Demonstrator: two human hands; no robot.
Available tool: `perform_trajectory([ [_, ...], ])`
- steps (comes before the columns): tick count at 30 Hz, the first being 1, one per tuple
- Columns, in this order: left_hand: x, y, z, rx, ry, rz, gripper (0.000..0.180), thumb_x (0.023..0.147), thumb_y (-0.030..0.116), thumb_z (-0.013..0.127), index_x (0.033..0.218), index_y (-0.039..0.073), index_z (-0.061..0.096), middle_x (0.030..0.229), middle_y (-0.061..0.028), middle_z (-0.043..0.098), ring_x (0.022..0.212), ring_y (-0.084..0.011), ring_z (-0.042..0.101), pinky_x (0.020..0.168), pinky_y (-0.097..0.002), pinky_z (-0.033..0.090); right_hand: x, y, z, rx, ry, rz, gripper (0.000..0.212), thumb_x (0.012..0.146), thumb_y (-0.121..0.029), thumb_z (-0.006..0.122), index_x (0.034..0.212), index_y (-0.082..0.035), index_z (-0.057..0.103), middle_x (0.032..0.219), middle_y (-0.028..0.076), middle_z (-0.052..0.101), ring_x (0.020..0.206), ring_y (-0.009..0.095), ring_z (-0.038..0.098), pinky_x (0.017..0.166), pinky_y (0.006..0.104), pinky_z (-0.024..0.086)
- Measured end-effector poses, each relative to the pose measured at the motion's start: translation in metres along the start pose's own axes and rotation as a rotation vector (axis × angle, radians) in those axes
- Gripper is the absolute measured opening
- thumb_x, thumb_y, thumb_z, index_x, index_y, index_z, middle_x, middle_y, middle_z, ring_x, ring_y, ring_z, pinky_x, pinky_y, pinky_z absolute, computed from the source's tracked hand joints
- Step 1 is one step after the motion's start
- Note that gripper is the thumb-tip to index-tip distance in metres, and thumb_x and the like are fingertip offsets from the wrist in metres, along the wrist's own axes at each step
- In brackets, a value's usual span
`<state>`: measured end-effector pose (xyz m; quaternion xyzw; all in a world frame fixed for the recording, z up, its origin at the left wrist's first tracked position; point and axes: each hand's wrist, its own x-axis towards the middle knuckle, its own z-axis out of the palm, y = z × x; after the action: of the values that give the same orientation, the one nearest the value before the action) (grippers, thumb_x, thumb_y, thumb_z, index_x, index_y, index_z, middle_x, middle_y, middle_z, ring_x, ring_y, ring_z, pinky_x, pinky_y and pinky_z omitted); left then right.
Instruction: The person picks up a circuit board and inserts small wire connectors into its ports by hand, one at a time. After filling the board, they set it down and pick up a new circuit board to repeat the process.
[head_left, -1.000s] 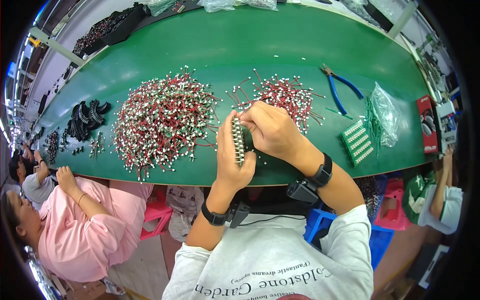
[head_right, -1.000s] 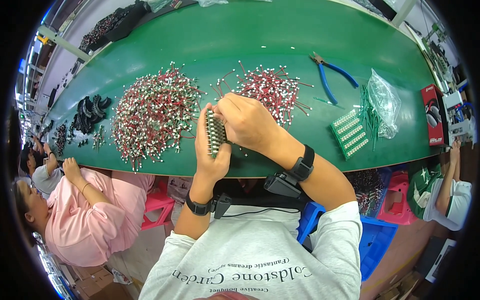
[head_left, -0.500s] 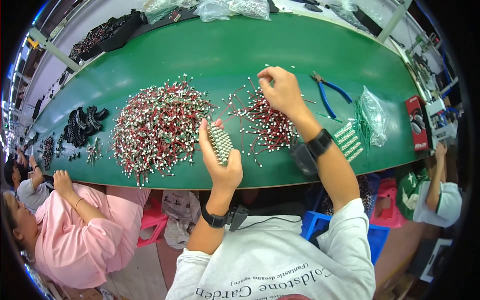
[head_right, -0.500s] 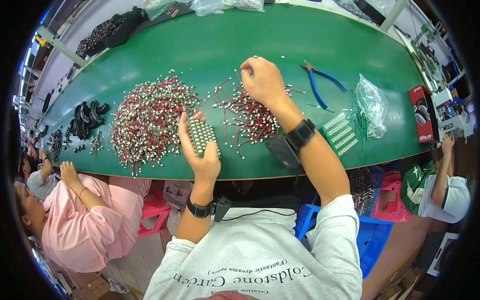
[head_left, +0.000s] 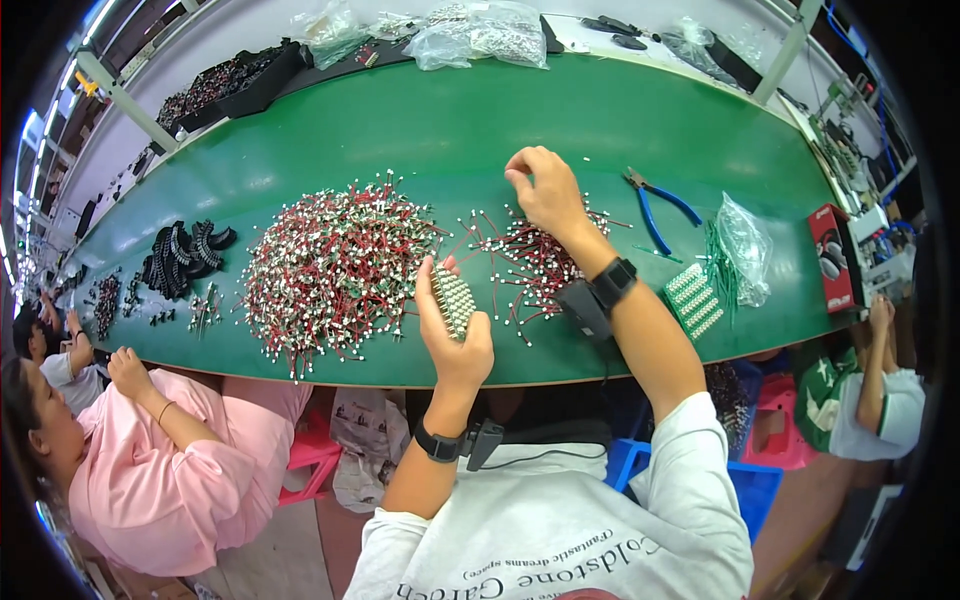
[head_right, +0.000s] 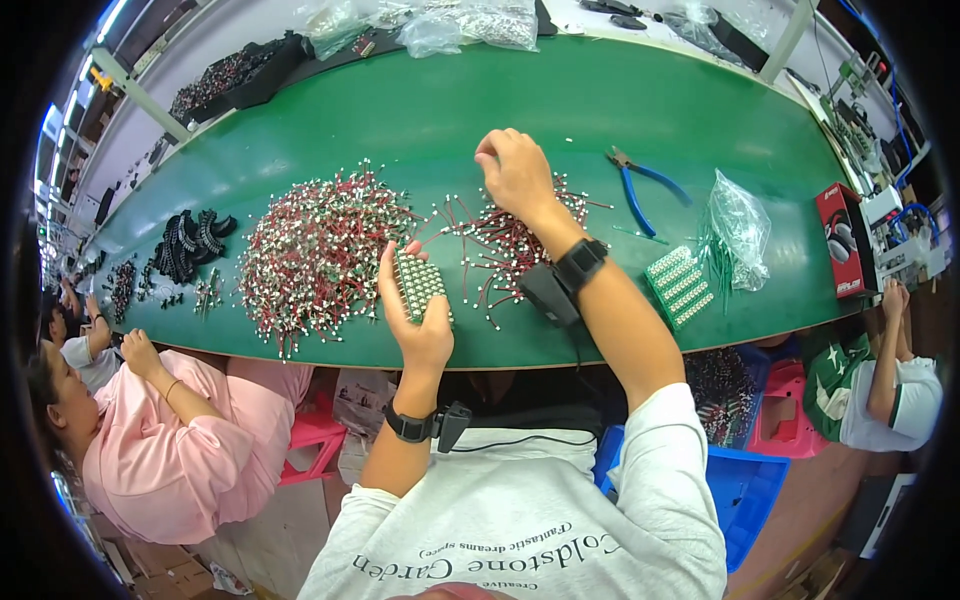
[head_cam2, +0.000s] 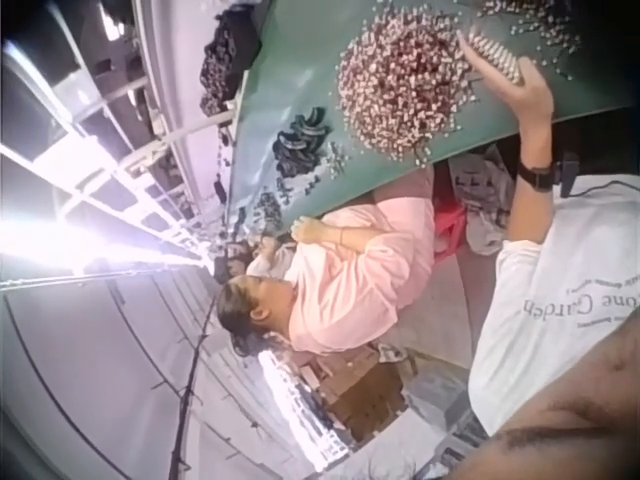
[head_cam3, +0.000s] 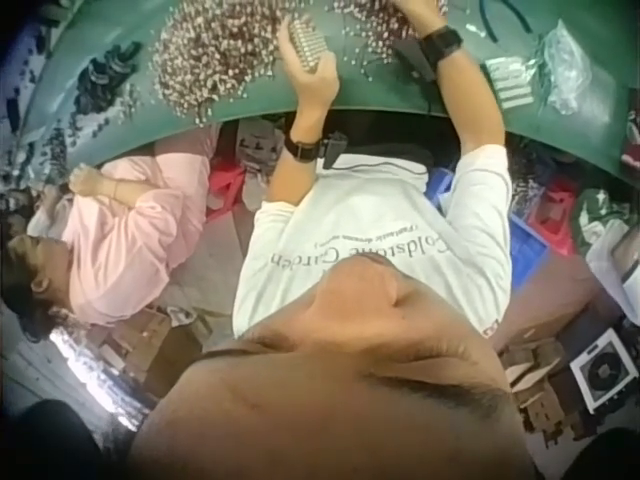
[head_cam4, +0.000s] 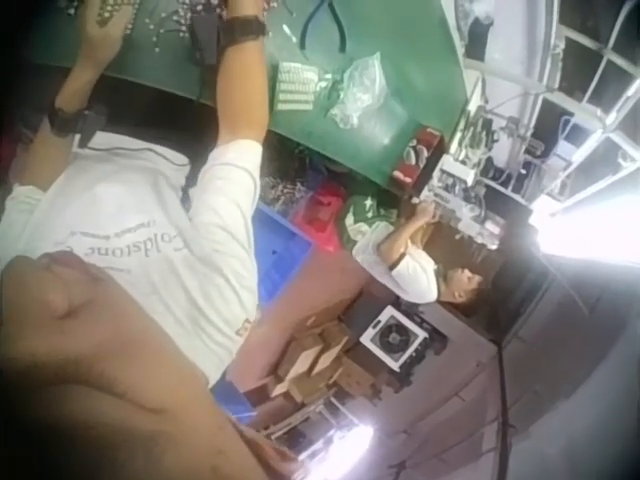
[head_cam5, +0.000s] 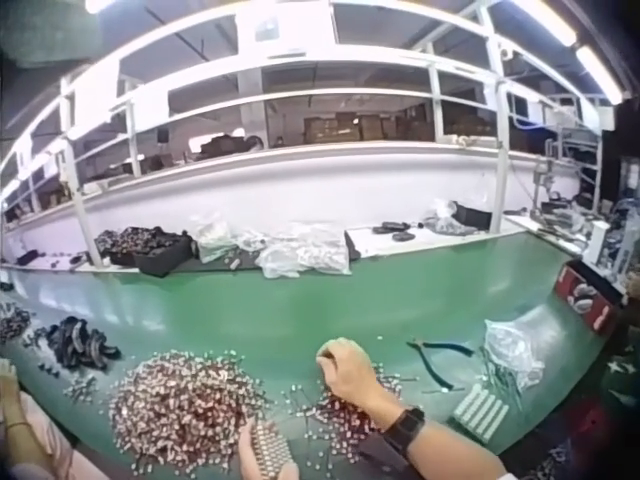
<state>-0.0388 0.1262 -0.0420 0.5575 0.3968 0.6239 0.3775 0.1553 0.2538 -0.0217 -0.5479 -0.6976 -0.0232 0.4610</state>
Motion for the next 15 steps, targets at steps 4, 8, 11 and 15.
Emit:
perform_trajectory([
  [4,0.000,0.000,-0.003,0.016,-0.004,-0.007,0.078,0.072,-0.008,0.046,0.148,-0.004,0.029,0.135,-0.0195,0.051,0.123,-0.0237,0.050,0.101,-0.0324,0.042,-0.006,-0.018,-0.029,0.389,-0.085,0.202,0.008,0.090,-0.006,0.064,0.095,-0.001,0.062,0.081,0.006,0.065,0.073,0.017,0.062,0.066,0.0308,0.049],
  [8,0.001,0.002,-0.001,-0.027,-0.018,-0.049,0.078,0.072,-0.009,0.045,0.148,-0.003,0.028,0.136,-0.0193,0.050,0.124,-0.0234,0.050,0.102,-0.0324,0.041,-0.013,-0.007,-0.042,0.472,-0.002,0.286,0.008,0.093,-0.004,0.062,0.098,0.001,0.060,0.081,0.001,0.063,0.076,0.011,0.060,0.069,0.0265,0.049],
  [11,0.002,0.004,0.000,-0.044,-0.016,-0.037,0.079,0.072,-0.009,0.044,0.149,-0.003,0.027,0.138,-0.0201,0.048,0.126,-0.0244,0.049,0.105,-0.0333,0.039,-0.019,0.000,-0.040,0.485,0.003,0.290,0.009,0.092,-0.002,0.061,0.101,0.001,0.063,0.084,0.003,0.066,0.076,0.012,0.061,0.070,0.0269,0.050],
  [15,0.002,0.002,0.000,-0.038,-0.015,-0.032,0.079,0.072,-0.009,0.044,0.148,-0.004,0.027,0.138,-0.0203,0.048,0.126,-0.0248,0.049,0.105,-0.0334,0.039,-0.016,-0.001,-0.034,0.358,-0.061,0.184,0.015,0.090,-0.004,0.060,0.103,-0.001,0.067,0.089,0.009,0.069,0.074,0.016,0.063,0.070,0.0290,0.050],
])
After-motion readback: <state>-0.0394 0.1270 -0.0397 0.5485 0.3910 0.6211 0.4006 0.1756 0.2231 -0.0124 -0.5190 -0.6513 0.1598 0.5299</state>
